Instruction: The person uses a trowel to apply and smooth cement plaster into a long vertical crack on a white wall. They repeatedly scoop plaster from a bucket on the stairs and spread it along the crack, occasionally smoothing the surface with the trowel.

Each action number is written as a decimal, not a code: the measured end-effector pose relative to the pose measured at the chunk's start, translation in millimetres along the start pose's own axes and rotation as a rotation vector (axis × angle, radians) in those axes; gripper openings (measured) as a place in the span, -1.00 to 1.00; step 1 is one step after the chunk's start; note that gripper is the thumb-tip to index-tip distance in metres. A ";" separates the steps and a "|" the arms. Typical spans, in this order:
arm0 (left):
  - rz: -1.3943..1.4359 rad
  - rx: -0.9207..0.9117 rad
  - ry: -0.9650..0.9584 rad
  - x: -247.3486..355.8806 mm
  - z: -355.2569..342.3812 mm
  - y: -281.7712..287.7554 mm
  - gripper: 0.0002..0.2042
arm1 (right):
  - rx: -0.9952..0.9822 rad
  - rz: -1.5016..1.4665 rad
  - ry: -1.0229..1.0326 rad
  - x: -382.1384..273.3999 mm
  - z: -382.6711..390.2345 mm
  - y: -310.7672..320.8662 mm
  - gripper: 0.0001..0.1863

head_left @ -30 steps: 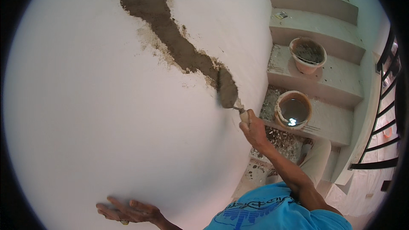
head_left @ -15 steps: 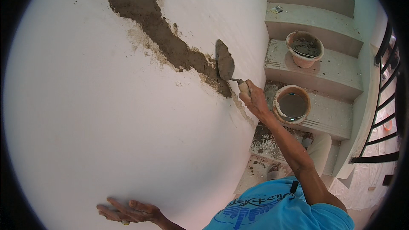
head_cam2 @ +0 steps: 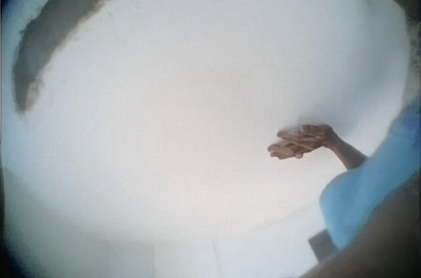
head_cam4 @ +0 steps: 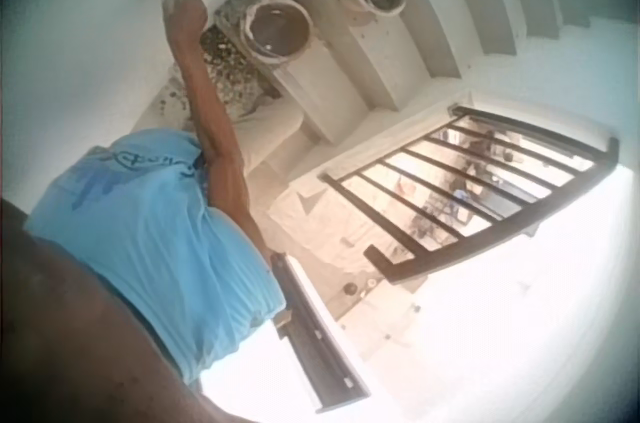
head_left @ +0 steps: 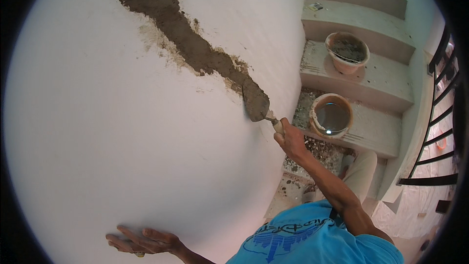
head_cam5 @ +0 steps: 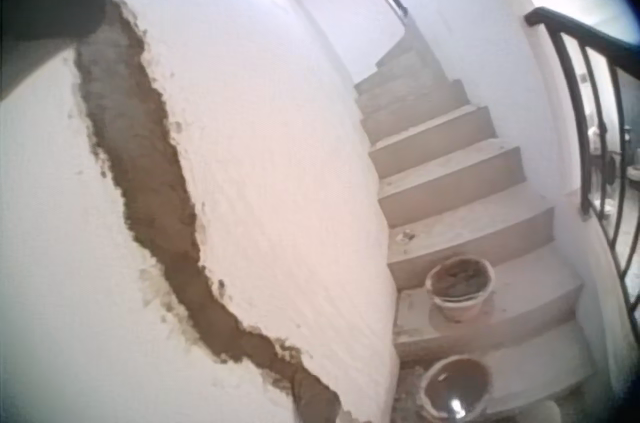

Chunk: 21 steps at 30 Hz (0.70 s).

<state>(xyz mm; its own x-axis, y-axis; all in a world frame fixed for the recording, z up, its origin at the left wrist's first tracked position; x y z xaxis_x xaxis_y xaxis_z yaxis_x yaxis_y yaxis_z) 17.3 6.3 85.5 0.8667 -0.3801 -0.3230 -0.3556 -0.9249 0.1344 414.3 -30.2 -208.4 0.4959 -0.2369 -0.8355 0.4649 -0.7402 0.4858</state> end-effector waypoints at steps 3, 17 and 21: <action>0.006 0.002 0.006 -4.4 2.5 1.1 -0.46 | -0.028 -0.005 0.000 -22.7 -2.5 11.3 -0.64; -0.039 -0.017 0.038 -3.2 1.3 1.3 -0.43 | -0.102 0.038 -0.051 -52.5 4.5 36.9 -0.64; -0.006 -0.018 0.052 -2.5 3.0 0.6 -0.46 | -0.089 0.081 -0.044 -58.1 -11.5 31.3 -0.64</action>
<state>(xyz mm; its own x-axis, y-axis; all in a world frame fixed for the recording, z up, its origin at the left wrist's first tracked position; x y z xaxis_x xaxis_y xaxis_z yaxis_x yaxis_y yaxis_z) 13.9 6.7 83.7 0.8859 -0.3736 -0.2749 -0.3444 -0.9268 0.1498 408.5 -32.4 -141.7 0.5026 -0.3230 -0.8019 0.4887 -0.6590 0.5717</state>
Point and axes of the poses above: each hand's wrist, its own z-axis away from the middle knuckle, its own y-axis out of the back of the hand, x = y × z, the point moved 9 cm from there along -z, towards the middle knuckle, and after that the axes turned 6 degrees about z, right-handed, at the moved point
